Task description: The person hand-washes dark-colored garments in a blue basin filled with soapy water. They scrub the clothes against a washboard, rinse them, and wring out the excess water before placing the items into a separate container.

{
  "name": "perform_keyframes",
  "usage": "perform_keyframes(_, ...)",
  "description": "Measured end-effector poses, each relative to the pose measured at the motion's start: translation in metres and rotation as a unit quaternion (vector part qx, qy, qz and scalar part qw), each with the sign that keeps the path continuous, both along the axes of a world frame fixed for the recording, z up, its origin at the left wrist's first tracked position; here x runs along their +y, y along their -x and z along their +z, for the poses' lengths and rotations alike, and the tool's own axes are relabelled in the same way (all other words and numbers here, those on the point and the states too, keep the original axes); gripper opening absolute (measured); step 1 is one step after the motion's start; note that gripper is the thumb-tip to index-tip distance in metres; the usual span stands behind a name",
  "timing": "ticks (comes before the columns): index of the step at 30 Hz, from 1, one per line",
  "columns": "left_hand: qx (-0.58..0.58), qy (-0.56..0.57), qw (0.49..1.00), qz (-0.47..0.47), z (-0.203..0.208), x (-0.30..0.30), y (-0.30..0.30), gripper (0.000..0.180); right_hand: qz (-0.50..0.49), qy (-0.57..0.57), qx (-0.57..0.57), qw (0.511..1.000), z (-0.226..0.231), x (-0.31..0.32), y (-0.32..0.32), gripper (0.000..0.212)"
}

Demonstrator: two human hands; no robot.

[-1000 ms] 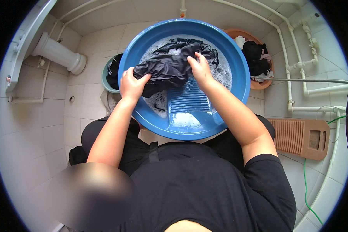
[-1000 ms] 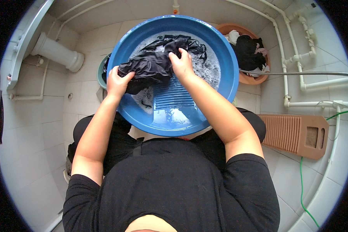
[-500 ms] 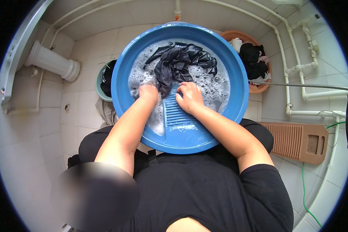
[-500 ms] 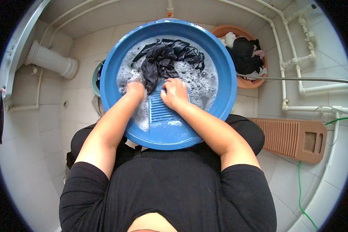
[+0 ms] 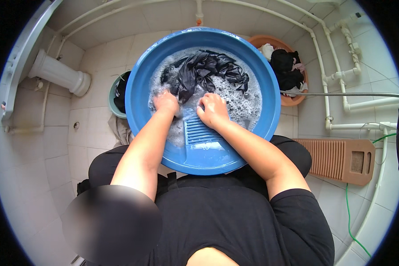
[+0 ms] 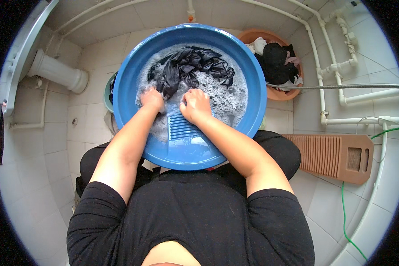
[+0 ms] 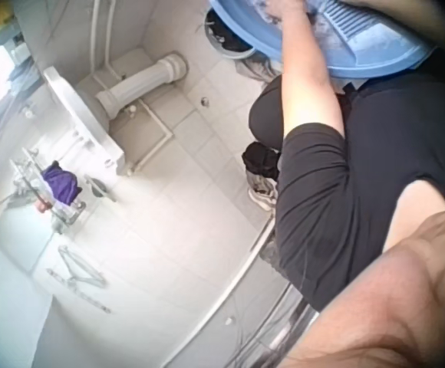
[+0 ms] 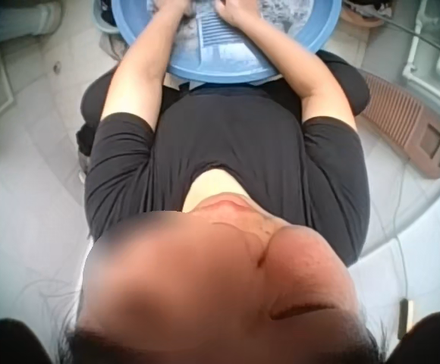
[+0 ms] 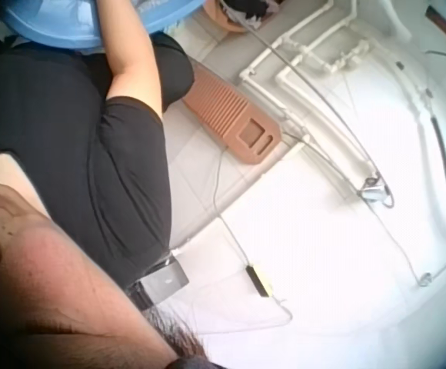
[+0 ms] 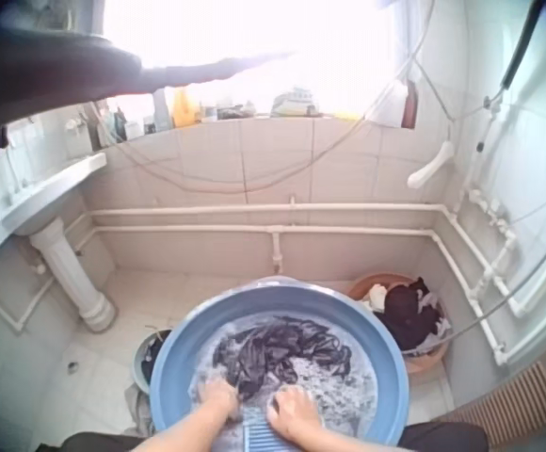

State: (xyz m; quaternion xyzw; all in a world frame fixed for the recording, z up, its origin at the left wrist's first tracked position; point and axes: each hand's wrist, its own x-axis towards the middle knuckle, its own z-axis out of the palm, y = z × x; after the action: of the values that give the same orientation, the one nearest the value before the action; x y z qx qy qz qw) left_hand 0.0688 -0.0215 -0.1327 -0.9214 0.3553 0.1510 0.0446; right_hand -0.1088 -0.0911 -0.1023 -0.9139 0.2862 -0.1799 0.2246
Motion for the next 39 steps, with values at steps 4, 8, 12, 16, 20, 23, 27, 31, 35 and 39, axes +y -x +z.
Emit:
perform_keyframes(4, 0.171, 0.032, 0.985, -0.004, 0.056, 0.002, -0.024, 0.031, -0.001, -0.004, 0.005, 1.000, 0.002, 0.001, 0.001, 0.018)
perform_keyframes(8, 0.270, 0.279, 0.921, -0.047, 0.121, 0.010, -0.034, 0.027, -0.007, -0.012, -0.001, 1.000, -0.001, -0.001, 0.007, 0.017)
perform_keyframes(12, 0.301, 0.411, 0.859, -0.039, 0.118, 0.008, -0.036, 0.030, -0.002, -0.031, 0.001, 1.000, 0.003, -0.004, 0.011, 0.016)
perform_keyframes(16, 0.159, 0.232, 0.953, -0.111, 0.082, 0.018, -0.002, 0.076, 0.003, -0.024, -0.015, 1.000, 0.003, -0.005, 0.013, 0.017)
perform_keyframes(20, 0.101, 0.045, 0.985, -0.134, 0.042, 0.021, 0.035, 0.087, 0.005, -0.027, -0.015, 1.000, -0.002, -0.004, 0.016, 0.018)
perform_keyframes(23, 0.044, -0.070, 0.983, -0.164, 0.042, 0.018, 0.037, 0.063, 0.004, -0.028, -0.006, 1.000, -0.002, -0.006, 0.016, 0.018)
perform_keyframes(27, 0.021, -0.102, 0.979, -0.176, 0.044, 0.019, 0.028, 0.037, 0.000, -0.028, -0.022, 0.999, -0.005, -0.004, 0.018, 0.018)
perform_keyframes(31, 0.185, 0.207, 0.961, -0.007, 0.043, 0.032, -0.014, 0.035, -0.008, -0.074, -0.033, 0.997, -0.005, -0.007, 0.011, 0.019)
perform_keyframes(35, 0.453, 0.490, 0.745, 0.014, 0.109, 0.047, -0.009, 0.034, 0.005, -0.085, -0.103, 0.991, -0.012, -0.033, 0.005, 0.031)
perform_keyframes(39, 0.555, 0.591, 0.585, -0.007, 0.156, 0.054, -0.005, 0.038, 0.045, 0.030, -0.067, 0.996, 0.050, -0.043, -0.019, 0.068)
